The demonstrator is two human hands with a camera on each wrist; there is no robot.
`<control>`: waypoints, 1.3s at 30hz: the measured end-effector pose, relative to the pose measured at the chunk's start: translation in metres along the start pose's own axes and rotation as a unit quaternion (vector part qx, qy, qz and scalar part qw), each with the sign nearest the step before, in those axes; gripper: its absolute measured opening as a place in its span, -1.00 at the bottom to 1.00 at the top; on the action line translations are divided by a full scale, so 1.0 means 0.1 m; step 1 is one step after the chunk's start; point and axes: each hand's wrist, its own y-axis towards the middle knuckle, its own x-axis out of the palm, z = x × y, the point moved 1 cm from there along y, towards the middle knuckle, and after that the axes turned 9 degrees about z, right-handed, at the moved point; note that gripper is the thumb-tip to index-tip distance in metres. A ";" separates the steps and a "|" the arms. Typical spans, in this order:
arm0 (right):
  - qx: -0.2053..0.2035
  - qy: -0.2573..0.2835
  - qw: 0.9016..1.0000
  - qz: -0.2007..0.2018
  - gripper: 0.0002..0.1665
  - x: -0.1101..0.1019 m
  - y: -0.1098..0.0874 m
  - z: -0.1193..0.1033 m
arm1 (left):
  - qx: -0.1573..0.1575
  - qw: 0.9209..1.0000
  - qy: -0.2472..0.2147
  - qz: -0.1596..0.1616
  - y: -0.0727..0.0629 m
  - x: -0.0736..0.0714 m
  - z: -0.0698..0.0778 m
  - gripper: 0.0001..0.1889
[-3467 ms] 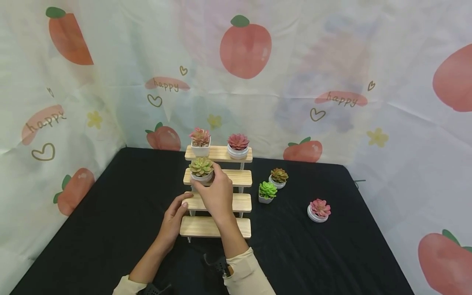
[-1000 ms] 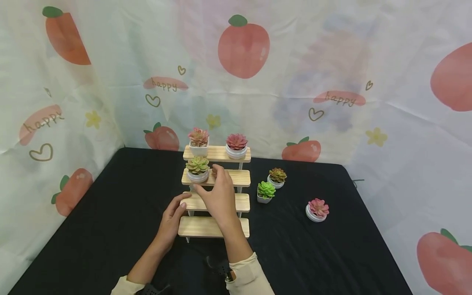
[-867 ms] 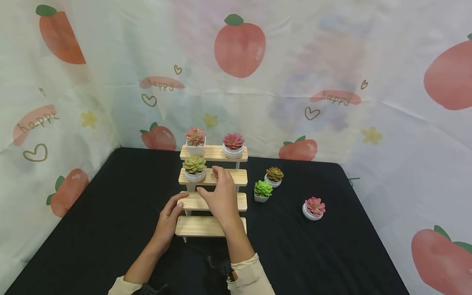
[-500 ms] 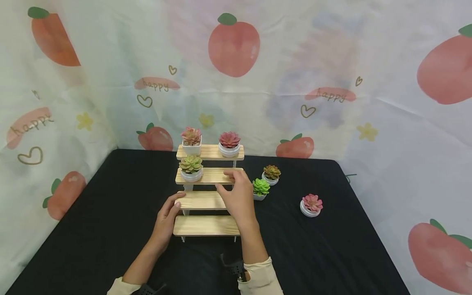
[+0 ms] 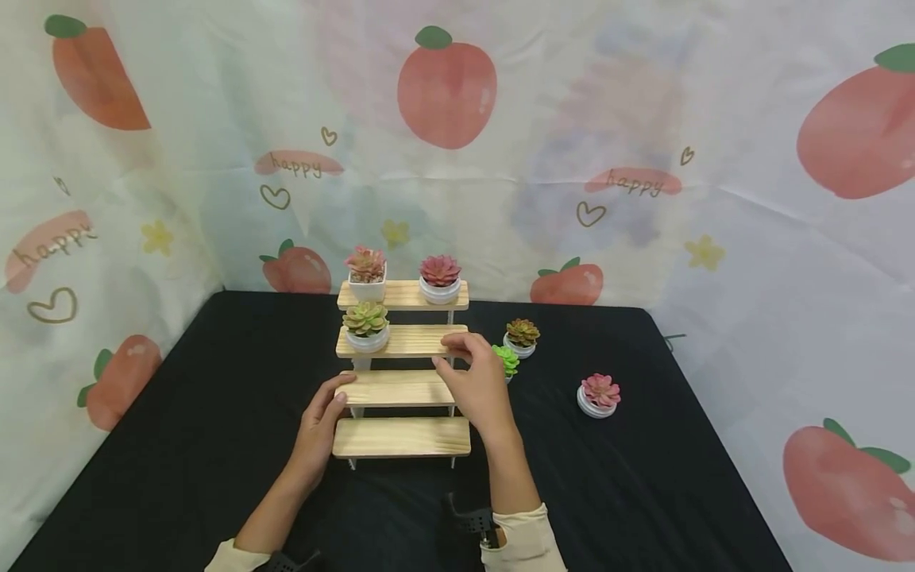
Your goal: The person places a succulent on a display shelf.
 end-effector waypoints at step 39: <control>0.117 -0.176 0.976 0.054 -0.08 -0.38 0.10 0.78 | 0.003 1.000 0.001 0.003 0.00 0.00 0.00 -0.67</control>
